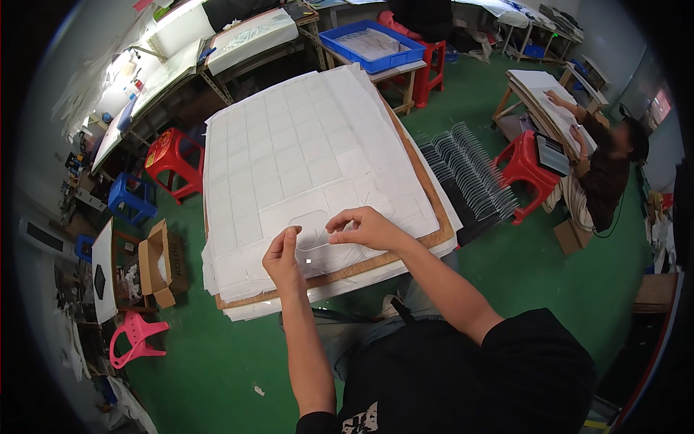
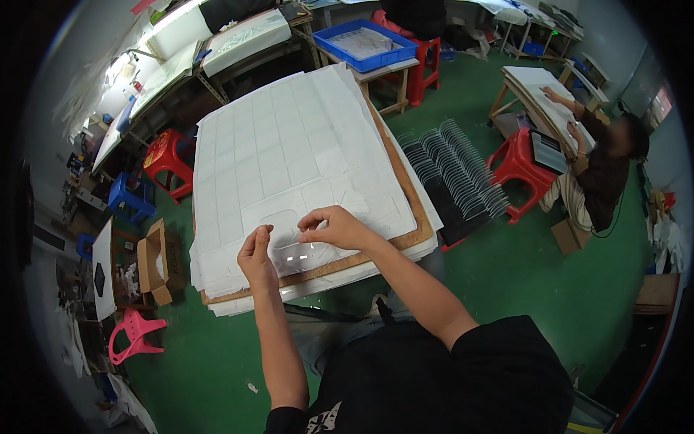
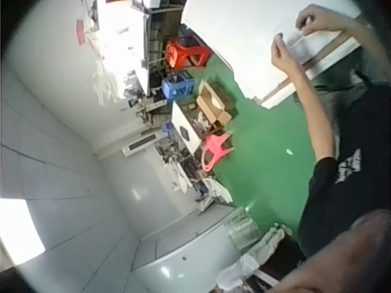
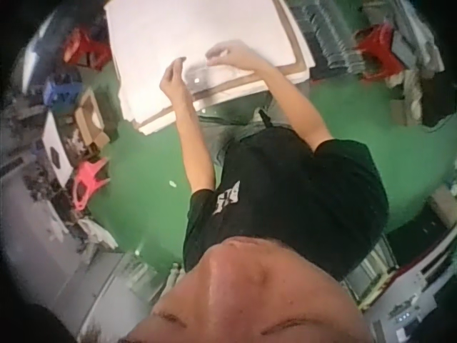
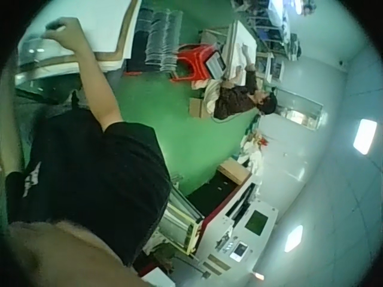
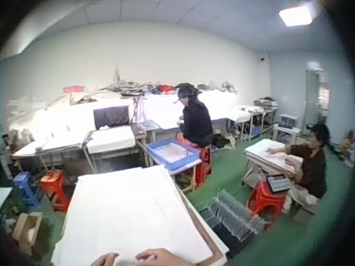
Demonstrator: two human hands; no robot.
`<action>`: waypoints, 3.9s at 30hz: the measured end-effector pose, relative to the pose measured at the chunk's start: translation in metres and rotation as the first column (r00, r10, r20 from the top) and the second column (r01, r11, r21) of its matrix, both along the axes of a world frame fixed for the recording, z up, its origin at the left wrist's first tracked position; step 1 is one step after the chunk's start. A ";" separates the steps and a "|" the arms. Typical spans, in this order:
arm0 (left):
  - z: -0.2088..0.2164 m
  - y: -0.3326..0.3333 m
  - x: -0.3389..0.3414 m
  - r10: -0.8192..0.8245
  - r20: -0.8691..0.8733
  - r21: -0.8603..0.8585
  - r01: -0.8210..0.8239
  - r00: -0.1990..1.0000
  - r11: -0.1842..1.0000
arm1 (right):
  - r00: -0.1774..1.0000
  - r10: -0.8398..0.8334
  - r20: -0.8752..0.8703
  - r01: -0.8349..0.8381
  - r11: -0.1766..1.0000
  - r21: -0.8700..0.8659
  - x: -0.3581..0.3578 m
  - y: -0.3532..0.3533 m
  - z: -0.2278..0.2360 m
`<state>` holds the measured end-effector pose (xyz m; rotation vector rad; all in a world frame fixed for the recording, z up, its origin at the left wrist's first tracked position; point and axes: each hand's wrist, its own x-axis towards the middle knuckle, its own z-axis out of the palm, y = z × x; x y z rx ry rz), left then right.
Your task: Placing and aligning sheets of small mosaic tiles onto a backing board in a factory setting.
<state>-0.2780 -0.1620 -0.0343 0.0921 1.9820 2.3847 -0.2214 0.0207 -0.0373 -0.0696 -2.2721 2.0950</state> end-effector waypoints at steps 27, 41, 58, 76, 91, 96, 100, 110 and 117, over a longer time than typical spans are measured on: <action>-0.047 -0.063 -0.076 -0.144 -0.232 -0.956 -0.198 0.962 0.217 | 0.867 -0.428 0.257 0.490 0.827 -0.276 0.163 0.100 -0.013; -0.025 -0.062 -0.086 -0.241 -0.079 -0.990 -0.104 0.967 -0.093 | 0.352 -0.716 0.603 0.934 0.226 -0.277 0.285 0.143 -0.080; -0.021 -0.056 -0.096 -0.138 -0.168 -0.965 -0.134 0.976 0.224 | 0.044 -0.794 0.606 0.996 0.083 0.037 0.222 0.247 -0.227; -0.038 -0.056 -0.103 -0.223 -0.537 -0.752 -0.342 0.813 0.564 | 0.218 -0.892 0.395 0.908 0.334 0.254 0.223 0.248 -0.213; 0.044 -0.024 -0.033 0.123 -0.206 -0.154 -0.156 0.971 0.976 | 0.837 -0.545 0.048 0.542 0.839 0.051 0.118 0.061 0.009; 0.037 -0.013 -0.003 0.013 -0.134 0.063 -0.004 0.991 0.998 | 0.969 -0.247 -0.017 0.244 0.965 -0.099 0.043 0.010 0.036; 0.021 -0.013 0.012 -0.017 -0.054 0.220 0.029 0.998 0.975 | 0.988 -0.153 -0.017 0.143 0.952 -0.270 0.010 -0.006 0.024; -0.007 -0.017 0.008 0.042 0.141 0.420 -0.099 0.989 0.902 | 0.992 -0.120 0.044 0.127 0.957 -0.261 -0.014 -0.010 0.009; -0.009 -0.022 -0.003 0.103 0.205 0.441 -0.186 0.973 0.878 | 0.909 -0.403 -0.105 0.416 0.893 0.172 -0.015 -0.011 -0.004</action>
